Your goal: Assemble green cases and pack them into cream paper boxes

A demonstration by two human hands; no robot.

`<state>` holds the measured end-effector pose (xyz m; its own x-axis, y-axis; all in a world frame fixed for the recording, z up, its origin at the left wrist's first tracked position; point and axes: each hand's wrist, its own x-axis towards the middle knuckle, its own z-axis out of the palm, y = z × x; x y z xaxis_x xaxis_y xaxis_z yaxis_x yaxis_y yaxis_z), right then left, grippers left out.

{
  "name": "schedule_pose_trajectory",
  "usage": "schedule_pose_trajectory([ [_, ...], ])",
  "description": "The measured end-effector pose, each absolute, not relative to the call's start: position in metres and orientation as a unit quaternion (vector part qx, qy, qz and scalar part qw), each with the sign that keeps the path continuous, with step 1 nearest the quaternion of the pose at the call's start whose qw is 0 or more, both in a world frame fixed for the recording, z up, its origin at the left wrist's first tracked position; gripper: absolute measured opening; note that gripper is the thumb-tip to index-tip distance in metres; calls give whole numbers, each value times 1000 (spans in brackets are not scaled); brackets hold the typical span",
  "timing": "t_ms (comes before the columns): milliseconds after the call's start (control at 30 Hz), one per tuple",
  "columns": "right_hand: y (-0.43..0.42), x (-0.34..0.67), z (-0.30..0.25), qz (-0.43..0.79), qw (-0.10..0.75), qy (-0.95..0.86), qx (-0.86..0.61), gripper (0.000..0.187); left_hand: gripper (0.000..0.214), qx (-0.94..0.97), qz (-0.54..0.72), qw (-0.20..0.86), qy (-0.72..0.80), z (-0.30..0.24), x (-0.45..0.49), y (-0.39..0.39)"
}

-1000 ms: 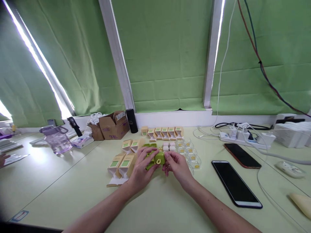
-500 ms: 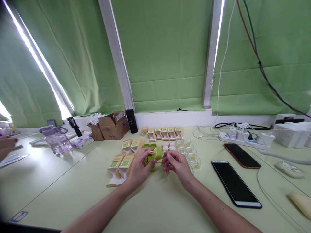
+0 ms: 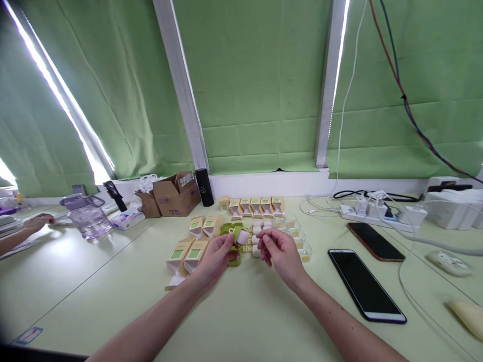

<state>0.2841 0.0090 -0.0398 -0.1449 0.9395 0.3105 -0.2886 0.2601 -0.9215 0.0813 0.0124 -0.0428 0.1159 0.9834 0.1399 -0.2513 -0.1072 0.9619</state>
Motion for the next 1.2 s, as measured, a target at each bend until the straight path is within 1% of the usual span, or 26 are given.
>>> schedule_pose_trajectory([
  [133,13,305,-26,437,608,-557,-360,42,53,432,581,599,343,-43,81,14],
  [233,16,325,-16,341,586,-604,-419,34,51,406,586,615,338,-44,80,15],
  [300,14,336,-11,277,535,-654,-458,28,50,393,588,621,338,-45,80,15],
  [367,9,346,-11,225,457,-709,-487,22,51,382,591,624,340,-45,80,16],
  [433,0,354,-17,154,376,-754,-516,16,52,373,594,626,340,-45,80,16],
  [500,-11,361,-29,76,324,-777,-534,15,52,368,598,625,341,-45,80,16],
  [600,-24,368,-53,-6,264,-799,-541,21,52,367,601,624,339,-45,80,17],
  [733,-35,372,-75,-55,237,-811,-531,20,49,375,600,623,334,-47,79,18],
  [800,-38,371,-76,-32,245,-818,-519,21,50,374,600,622,336,-47,79,18],
  [867,-40,368,-70,25,272,-821,-502,19,51,371,603,620,338,-46,79,18],
  [933,-38,362,-59,119,316,-816,-470,14,52,369,606,618,340,-45,79,17],
  [1000,-32,353,-47,244,368,-786,-433,5,52,367,609,615,342,-43,80,15],
  [1033,-28,348,-41,312,391,-759,-416,6,53,366,610,613,342,-42,80,15],
  [1133,-10,329,-24,498,436,-670,-338,22,53,364,620,607,338,-40,81,14],
  [1200,1,316,-17,585,485,-586,-283,32,53,363,626,602,338,-39,81,14],
])
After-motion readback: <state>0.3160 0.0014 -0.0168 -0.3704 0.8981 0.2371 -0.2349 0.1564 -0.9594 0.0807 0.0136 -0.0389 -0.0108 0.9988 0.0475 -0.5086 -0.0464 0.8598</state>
